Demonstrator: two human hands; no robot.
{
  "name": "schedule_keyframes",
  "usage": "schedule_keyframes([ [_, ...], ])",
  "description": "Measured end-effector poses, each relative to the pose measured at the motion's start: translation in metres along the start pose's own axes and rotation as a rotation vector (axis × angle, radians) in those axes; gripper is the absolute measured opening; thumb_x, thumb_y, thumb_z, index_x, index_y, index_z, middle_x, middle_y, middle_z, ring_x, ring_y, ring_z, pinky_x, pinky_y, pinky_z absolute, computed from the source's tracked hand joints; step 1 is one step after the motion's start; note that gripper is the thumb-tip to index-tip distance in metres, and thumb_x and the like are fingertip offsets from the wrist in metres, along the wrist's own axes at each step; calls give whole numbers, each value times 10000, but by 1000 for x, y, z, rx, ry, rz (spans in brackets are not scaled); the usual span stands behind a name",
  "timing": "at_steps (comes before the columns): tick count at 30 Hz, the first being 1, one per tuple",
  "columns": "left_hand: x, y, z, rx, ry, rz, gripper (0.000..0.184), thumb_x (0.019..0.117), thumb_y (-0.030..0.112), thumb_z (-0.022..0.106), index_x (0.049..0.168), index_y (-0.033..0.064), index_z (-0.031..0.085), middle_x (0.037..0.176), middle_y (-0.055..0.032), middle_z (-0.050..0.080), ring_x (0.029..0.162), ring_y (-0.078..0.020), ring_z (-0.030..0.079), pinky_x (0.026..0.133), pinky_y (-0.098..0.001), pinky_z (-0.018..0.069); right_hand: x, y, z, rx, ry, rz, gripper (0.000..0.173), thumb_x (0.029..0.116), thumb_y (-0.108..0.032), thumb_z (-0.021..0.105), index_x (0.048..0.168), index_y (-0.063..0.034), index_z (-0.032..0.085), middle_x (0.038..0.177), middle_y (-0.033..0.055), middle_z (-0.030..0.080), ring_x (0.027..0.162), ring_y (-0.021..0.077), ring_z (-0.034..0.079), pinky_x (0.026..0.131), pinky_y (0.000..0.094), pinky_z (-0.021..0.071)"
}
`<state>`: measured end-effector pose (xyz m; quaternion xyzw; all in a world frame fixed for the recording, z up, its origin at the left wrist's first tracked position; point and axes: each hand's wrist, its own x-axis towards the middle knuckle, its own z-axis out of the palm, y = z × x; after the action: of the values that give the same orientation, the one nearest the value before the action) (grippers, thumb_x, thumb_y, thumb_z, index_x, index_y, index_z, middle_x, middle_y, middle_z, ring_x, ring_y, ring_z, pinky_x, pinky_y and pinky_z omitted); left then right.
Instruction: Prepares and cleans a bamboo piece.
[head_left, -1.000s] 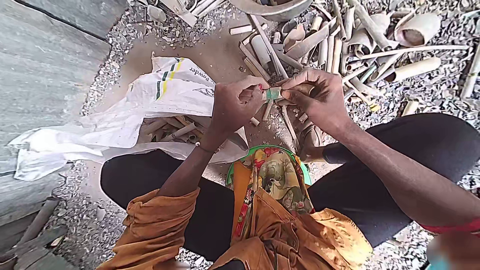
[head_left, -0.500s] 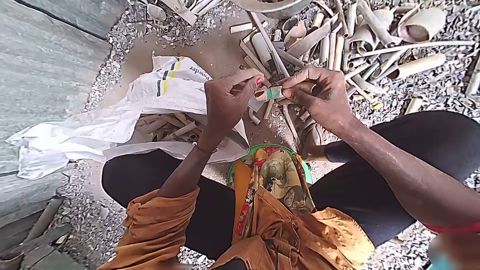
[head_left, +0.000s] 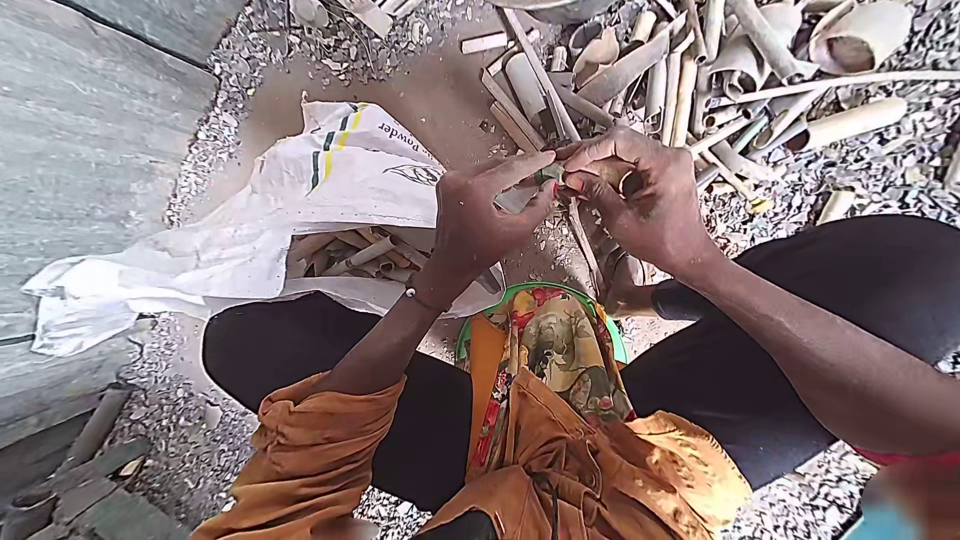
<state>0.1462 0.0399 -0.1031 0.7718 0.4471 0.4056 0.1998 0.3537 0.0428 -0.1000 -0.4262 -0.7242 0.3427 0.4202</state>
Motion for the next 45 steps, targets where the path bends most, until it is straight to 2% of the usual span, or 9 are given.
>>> schedule_keyframes([
  [4,-4,3,7,-53,61,-29,250,860,56,736,1092,-30,765,1032,-145,772,927,-154,769,816,-300,652,-6,1,8,-99,44,-106,154,985,-68,629,1080,-3,731,1121,151,749,997,135,730,851,245,585],
  [8,-8,13,1,-32,-3,-102,294,863,26,745,1154,-17,741,1066,-147,755,923,-145,746,826,-267,617,-9,0,15,-123,80,-180,151,981,-21,617,1056,42,731,1121,197,744,1061,199,732,933,271,578],
  [12,-5,8,2,-102,15,-90,280,856,6,736,1131,-51,734,1055,-160,755,937,-138,751,841,-267,623,-8,-2,16,-176,99,-227,151,987,-10,603,1041,47,732,1117,205,744,1061,222,735,932,278,579],
  [16,-3,-4,9,-177,71,-38,239,831,9,748,1057,-70,747,1045,-166,763,944,-163,770,824,-304,658,-9,-2,18,-192,106,-239,151,984,-5,602,1030,45,737,1119,205,743,1055,220,735,921,271,580],
  [23,-3,-1,12,-63,105,-34,193,798,22,754,983,-28,776,972,-140,778,855,-125,769,766,-254,639,-8,-4,24,-194,121,-187,135,975,-12,621,1025,27,740,1102,189,750,1049,203,735,908,252,574],
  [29,-4,-6,10,49,119,15,205,795,54,759,984,-16,793,943,-145,784,807,-145,766,718,-260,621,-4,-5,27,-168,116,-138,135,959,-10,630,1029,10,744,1088,168,757,1008,174,739,872,235,574],
  [33,-2,-14,8,53,141,42,90,821,23,717,879,-10,778,801,-124,756,700,-106,733,641,-235,610,-5,-7,31,-129,75,-101,149,963,-17,616,1044,2,740,1094,156,755,919,136,731,787,223,572],
  [39,13,-10,-12,-178,-17,-104,156,977,64,613,1028,-3,745,993,-73,765,866,-53,734,762,-220,624,2,-5,23,32,83,99,138,947,-49,670,1073,-27,721,1059,73,760,843,50,714,746,216,591],
  [45,15,-7,-15,-184,0,-112,152,945,137,731,994,-6,741,969,-70,763,856,-65,743,751,-226,636,9,-9,16,253,85,255,141,937,16,675,1078,10,674,1025,66,739,820,89,746,765,273,662],
])
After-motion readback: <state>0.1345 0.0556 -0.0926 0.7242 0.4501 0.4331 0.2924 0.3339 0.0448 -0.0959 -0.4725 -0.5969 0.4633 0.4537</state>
